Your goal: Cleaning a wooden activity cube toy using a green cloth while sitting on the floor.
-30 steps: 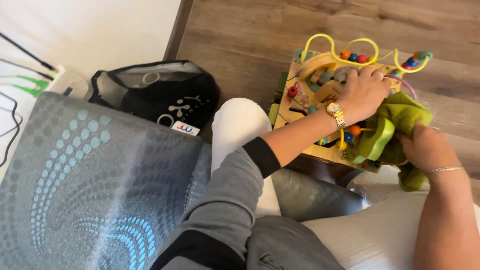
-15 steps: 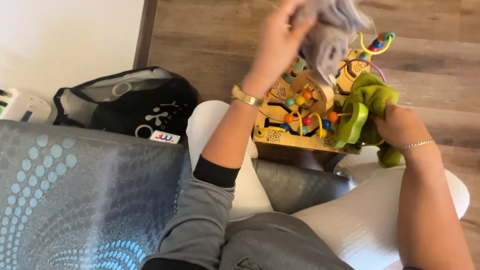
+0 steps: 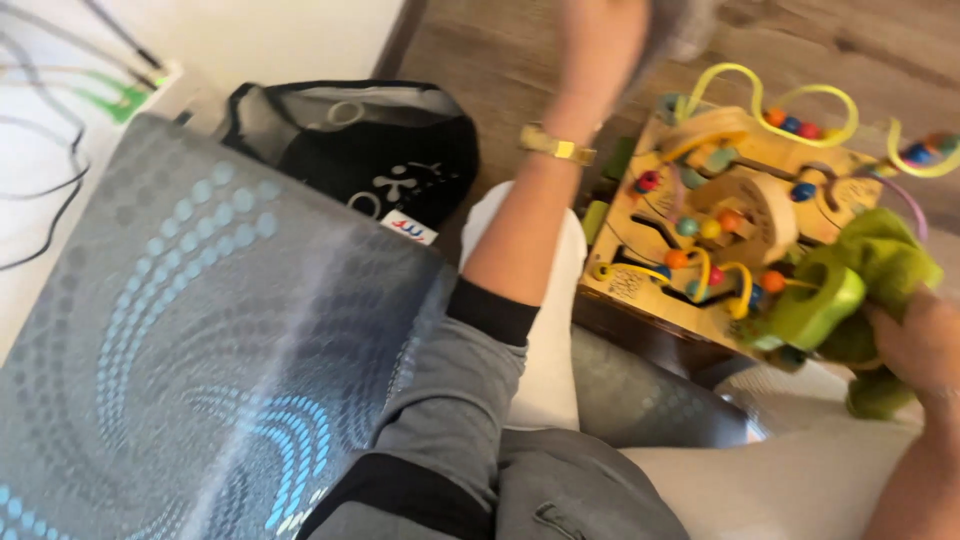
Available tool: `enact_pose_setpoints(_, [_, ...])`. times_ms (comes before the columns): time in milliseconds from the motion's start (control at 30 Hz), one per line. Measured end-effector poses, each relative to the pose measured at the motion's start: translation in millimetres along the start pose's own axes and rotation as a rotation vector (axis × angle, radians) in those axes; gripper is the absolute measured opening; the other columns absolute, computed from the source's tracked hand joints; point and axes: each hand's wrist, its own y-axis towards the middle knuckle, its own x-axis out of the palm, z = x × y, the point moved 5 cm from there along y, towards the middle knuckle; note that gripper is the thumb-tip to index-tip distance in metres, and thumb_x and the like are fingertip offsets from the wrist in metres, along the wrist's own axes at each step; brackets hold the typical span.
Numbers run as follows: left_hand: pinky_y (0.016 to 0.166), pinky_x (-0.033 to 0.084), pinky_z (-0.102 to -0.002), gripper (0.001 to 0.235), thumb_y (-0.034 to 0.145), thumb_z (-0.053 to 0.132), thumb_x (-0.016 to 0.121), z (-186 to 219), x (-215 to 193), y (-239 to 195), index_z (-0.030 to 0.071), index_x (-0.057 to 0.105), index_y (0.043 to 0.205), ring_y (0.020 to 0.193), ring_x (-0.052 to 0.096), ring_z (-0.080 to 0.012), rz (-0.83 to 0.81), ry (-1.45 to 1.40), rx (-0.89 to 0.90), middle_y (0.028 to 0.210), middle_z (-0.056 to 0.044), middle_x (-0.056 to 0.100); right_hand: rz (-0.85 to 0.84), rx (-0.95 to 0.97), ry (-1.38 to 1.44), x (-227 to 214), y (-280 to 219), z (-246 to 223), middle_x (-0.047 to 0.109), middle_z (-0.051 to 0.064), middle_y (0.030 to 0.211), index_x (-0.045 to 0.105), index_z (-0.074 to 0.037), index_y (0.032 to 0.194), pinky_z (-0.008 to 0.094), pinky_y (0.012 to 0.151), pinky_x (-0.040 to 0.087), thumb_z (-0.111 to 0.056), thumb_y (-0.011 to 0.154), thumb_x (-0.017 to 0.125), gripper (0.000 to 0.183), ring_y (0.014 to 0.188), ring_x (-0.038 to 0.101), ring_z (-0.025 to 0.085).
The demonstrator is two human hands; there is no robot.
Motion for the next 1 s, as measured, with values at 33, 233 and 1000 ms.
enact_pose_setpoints(33, [0.058,0.039,-0.039,0.019,0.083,0.033,0.062,-8,10,0,0.014,0.060,0.078,0.060,0.051,-0.0175,0.034,0.050,-0.008,0.066,-0.005,0.063,0.010,0.037,0.204,5,1,5,0.074,0.037,0.101,0.067,0.013,0.119,0.056,0.071,0.055,-0.043,0.107,0.064,0.057,0.087,0.072,0.053])
enact_pose_setpoints(233, [0.066,0.045,-0.031,0.024,0.086,0.029,0.067,-31,123,-31,0.013,0.064,0.103,0.073,0.057,-0.0200,-0.280,-0.023,-0.037,0.085,-0.004,0.067,0.005,0.073,0.200,7,4,7,0.073,0.037,0.103,0.067,0.014,0.121,0.055,0.071,0.056,-0.037,0.106,0.062,0.054,0.091,0.071,0.052])
enact_pose_setpoints(1000, [0.050,0.029,-0.023,0.020,0.104,0.021,0.056,-62,119,-32,0.018,0.075,0.096,0.050,0.033,-0.0052,-0.979,0.091,-0.547,0.064,0.008,0.052,-0.293,0.203,0.150,-71,-19,-55,0.074,0.035,0.103,0.057,0.003,0.117,0.058,0.082,0.054,-0.026,0.096,0.051,0.037,0.098,0.068,0.054])
